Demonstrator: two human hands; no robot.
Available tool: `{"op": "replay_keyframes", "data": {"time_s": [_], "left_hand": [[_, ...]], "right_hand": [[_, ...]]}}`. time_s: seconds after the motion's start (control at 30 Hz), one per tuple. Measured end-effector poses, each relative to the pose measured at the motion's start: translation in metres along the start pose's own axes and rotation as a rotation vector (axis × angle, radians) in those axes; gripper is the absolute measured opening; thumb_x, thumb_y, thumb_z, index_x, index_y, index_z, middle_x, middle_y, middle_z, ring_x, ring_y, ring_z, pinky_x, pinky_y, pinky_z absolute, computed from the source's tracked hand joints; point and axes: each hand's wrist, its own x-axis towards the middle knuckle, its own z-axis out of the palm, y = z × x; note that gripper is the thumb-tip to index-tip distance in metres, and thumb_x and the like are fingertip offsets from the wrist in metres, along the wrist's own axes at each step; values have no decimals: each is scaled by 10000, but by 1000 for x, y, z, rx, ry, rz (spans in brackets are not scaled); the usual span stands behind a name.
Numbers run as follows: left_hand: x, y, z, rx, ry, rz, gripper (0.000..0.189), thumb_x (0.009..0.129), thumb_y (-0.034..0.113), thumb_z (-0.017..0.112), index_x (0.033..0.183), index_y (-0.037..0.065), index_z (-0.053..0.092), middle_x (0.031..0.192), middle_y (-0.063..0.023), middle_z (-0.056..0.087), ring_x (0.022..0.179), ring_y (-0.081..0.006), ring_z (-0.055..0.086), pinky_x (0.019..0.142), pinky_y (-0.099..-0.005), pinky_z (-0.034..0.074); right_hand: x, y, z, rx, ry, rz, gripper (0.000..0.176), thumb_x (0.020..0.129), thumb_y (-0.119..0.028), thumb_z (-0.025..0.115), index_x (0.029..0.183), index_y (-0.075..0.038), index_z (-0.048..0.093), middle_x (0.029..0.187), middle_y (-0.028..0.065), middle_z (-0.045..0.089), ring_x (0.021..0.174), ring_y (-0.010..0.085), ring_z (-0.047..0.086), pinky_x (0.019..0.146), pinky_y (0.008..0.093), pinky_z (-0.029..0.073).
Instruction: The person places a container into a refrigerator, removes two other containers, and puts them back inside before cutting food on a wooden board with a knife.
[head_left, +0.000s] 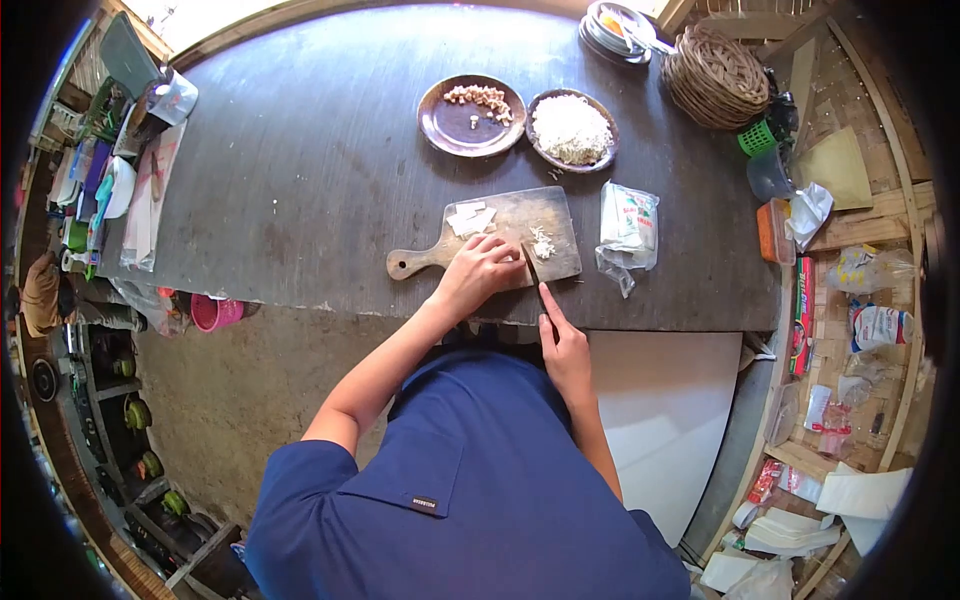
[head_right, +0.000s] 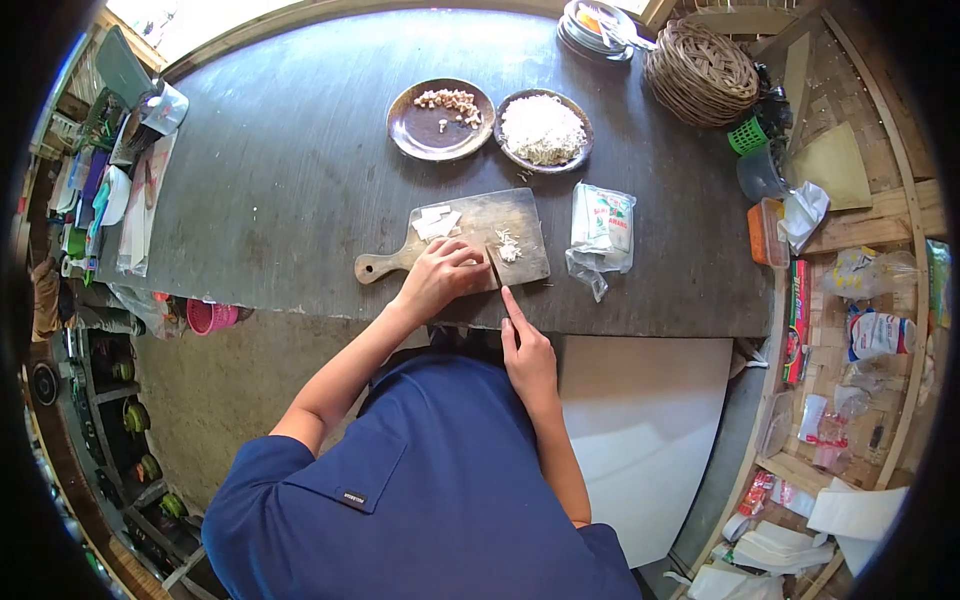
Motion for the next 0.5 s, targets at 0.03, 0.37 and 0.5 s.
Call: {"op": "replay_keyframes", "data": {"time_s": [0.03, 0.37, 0.5], "left_hand": [[1, 1, 2, -32, -3, -13, 292, 825, 198, 765, 1116, 169, 772, 1120, 5, 708, 1126, -205, 661, 1027, -389, 508], [1, 30, 18, -131, 37, -204, 274, 862, 113, 709, 1133, 91, 742, 1083, -54, 669, 1062, -259, 647, 940, -385, 556], [2, 33, 23, -134, 36, -206, 305, 861, 91, 702, 1164, 66, 730, 1110, -70, 661, 1049, -269, 641, 933, -386, 556]], "right_hand": [[1, -1, -2, 4, -14, 28, 497, 1091, -266, 547, 1580, -350, 529, 1212, 260, 724, 1061, 465, 710, 887, 501, 569], [-3, 8, -3, -94, 84, 9, 493, 1098, -245, 556, 1580, -349, 537, 969, 217, 726, 830, 402, 711, 804, 464, 557], [-8, 5, 1, -232, 84, 5, 515, 1082, -249, 581, 1577, -383, 532, 894, 161, 677, 795, 408, 693, 761, 509, 568]]}}
